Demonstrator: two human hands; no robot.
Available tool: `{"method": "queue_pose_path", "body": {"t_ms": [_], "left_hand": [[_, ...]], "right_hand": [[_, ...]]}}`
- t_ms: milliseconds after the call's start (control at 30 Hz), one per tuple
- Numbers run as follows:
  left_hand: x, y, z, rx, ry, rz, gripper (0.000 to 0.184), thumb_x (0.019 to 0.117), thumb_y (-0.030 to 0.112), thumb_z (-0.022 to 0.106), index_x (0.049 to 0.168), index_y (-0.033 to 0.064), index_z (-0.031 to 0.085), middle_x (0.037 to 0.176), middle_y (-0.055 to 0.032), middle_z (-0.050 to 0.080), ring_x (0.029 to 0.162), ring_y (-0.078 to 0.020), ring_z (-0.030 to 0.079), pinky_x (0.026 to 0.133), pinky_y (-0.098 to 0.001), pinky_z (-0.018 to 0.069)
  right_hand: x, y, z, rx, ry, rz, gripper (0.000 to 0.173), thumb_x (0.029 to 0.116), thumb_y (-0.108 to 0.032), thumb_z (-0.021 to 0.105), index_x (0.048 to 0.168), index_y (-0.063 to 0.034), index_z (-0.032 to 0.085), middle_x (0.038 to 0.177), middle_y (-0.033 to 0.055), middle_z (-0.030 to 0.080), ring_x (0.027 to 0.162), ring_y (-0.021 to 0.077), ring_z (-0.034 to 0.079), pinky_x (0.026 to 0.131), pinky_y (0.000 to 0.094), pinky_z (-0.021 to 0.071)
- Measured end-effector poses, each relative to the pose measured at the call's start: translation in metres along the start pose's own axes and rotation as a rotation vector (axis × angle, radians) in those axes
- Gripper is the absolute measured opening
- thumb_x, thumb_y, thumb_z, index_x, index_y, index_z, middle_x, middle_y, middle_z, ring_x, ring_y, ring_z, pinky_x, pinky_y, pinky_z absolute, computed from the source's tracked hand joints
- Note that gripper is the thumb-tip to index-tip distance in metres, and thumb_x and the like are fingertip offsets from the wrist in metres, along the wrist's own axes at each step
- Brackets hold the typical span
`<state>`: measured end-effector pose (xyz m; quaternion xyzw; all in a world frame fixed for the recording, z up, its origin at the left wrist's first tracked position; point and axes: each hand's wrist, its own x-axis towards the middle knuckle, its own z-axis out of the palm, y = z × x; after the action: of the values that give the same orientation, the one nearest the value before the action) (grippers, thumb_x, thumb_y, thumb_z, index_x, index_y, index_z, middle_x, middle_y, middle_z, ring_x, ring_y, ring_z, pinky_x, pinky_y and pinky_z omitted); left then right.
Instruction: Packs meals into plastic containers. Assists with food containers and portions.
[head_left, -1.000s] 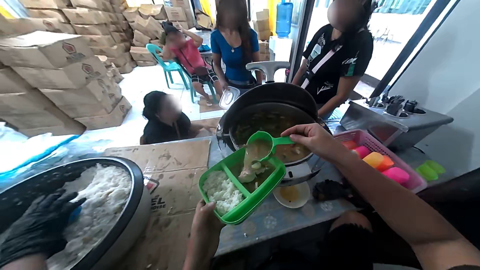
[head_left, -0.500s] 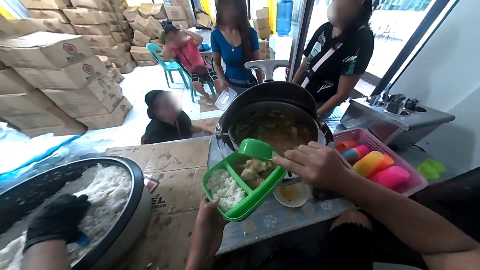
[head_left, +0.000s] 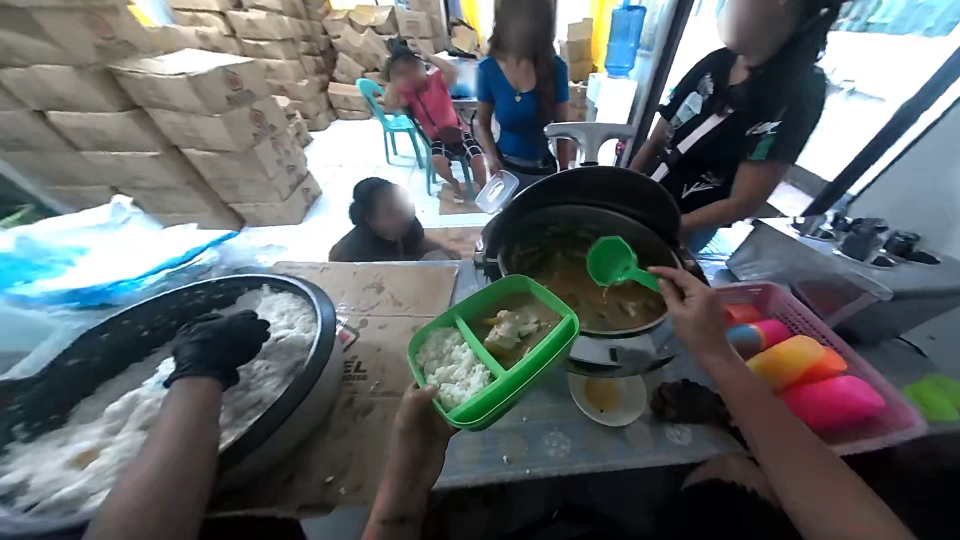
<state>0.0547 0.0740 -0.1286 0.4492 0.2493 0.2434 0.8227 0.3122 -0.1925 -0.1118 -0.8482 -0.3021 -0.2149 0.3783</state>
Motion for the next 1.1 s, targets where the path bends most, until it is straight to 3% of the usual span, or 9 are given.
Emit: {"method": "queue_pose_path", "body": {"t_ms": [133, 233, 333, 467, 600, 700, 833, 1000, 1100], "left_hand": [[0.005, 0.014, -0.022, 0.041, 0.115, 0.076, 0.031, 0.0981, 0.017, 0.031, 0.126, 0.0089, 0.043, 0.089, 0.0002, 0.069, 0.075, -0.0089, 0.071, 0.06, -0.0258, 0.0604], [0.008, 0.019, -0.038, 0.043, 0.237, 0.102, 0.033, 0.101, 0.015, 0.032, 0.131, 0.0071, 0.041, 0.09, -0.0022, 0.067, 0.074, -0.0099, 0.069, 0.061, -0.0264, 0.0593], [0.019, 0.013, -0.054, 0.037, 0.354, 0.092, 0.04, 0.1045, 0.014, 0.034, 0.143, 0.0042, 0.031, 0.095, -0.0072, 0.062, 0.076, -0.0129, 0.068, 0.063, -0.0285, 0.059], [0.054, -0.016, -0.074, 0.024, 0.44, 0.073, 0.049, 0.1046, 0.013, 0.036, 0.151, 0.0042, 0.023, 0.11, -0.0144, 0.057, 0.085, -0.019, 0.066, 0.068, -0.0328, 0.0575], [0.111, -0.059, -0.094, 0.009, 0.51, 0.067, 0.05, 0.1066, 0.011, 0.037, 0.154, 0.0049, 0.019, 0.114, -0.0184, 0.053, 0.088, -0.0221, 0.062, 0.071, -0.0363, 0.055], [0.155, -0.084, -0.098, 0.04, 0.532, 0.043, 0.056, 0.1075, 0.012, 0.038, 0.158, 0.0057, 0.016, 0.13, -0.0259, 0.05, 0.101, -0.0283, 0.06, 0.081, -0.0413, 0.0542], [0.203, -0.106, -0.094, 0.069, 0.582, 0.079, 0.06, 0.1067, 0.011, 0.046, 0.157, -0.0039, 0.018, 0.148, -0.0328, 0.041, 0.128, -0.0378, 0.051, 0.104, -0.0482, 0.0454], [0.246, -0.137, -0.088, -0.041, 0.661, 0.013, 0.064, 0.1057, 0.014, 0.049, 0.159, -0.0008, 0.016, 0.15, -0.0322, 0.04, 0.132, -0.0412, 0.048, 0.106, -0.054, 0.0436], [0.255, -0.142, -0.092, -0.036, 0.656, 0.037, 0.057, 0.1079, 0.014, 0.047, 0.157, -0.0017, 0.024, 0.151, -0.0306, 0.041, 0.135, -0.0395, 0.047, 0.109, -0.0523, 0.0417]], "right_hand": [[-0.018, 0.019, 0.019, 0.005, -0.083, 0.167, 0.031, 0.1067, -0.009, 0.048, 0.128, 0.0028, 0.067, 0.125, 0.0245, 0.069, 0.116, 0.0379, 0.067, 0.103, 0.0534, 0.0498], [-0.027, 0.026, 0.035, 0.04, -0.049, 0.11, 0.03, 0.1048, -0.006, 0.05, 0.125, 0.0067, 0.068, 0.123, 0.0277, 0.069, 0.115, 0.0424, 0.067, 0.102, 0.0565, 0.0495], [-0.03, 0.03, 0.042, 0.057, -0.029, 0.069, 0.029, 0.1041, -0.004, 0.049, 0.123, 0.0096, 0.067, 0.123, 0.031, 0.067, 0.115, 0.0464, 0.066, 0.102, 0.0588, 0.0485], [-0.031, 0.027, 0.043, 0.024, 0.003, 0.056, 0.028, 0.103, -0.003, 0.05, 0.121, 0.0083, 0.069, 0.117, 0.0302, 0.07, 0.11, 0.0464, 0.068, 0.098, 0.0596, 0.0501], [-0.035, 0.027, 0.044, -0.002, 0.007, 0.056, 0.027, 0.1022, -0.002, 0.051, 0.12, 0.0071, 0.07, 0.116, 0.0291, 0.07, 0.107, 0.0466, 0.069, 0.094, 0.0613, 0.0512], [-0.033, 0.027, 0.045, -0.017, 0.026, 0.04, 0.027, 0.1007, -0.001, 0.052, 0.118, 0.0077, 0.071, 0.113, 0.0293, 0.071, 0.104, 0.0478, 0.069, 0.092, 0.0625, 0.052], [-0.035, 0.028, 0.045, -0.004, 0.015, 0.003, 0.028, 0.1, -0.001, 0.051, 0.117, 0.0103, 0.07, 0.113, 0.0302, 0.071, 0.105, 0.0467, 0.07, 0.094, 0.0595, 0.0528], [-0.036, 0.029, 0.044, 0.002, -0.025, 0.029, 0.028, 0.1005, 0.0, 0.05, 0.119, 0.011, 0.069, 0.116, 0.0319, 0.069, 0.108, 0.0468, 0.068, 0.098, 0.0566, 0.0513], [-0.035, 0.027, 0.045, -0.012, -0.014, 0.029, 0.028, 0.1003, 0.0, 0.051, 0.118, 0.0109, 0.07, 0.113, 0.0317, 0.07, 0.105, 0.0457, 0.069, 0.096, 0.0549, 0.0526]]}}
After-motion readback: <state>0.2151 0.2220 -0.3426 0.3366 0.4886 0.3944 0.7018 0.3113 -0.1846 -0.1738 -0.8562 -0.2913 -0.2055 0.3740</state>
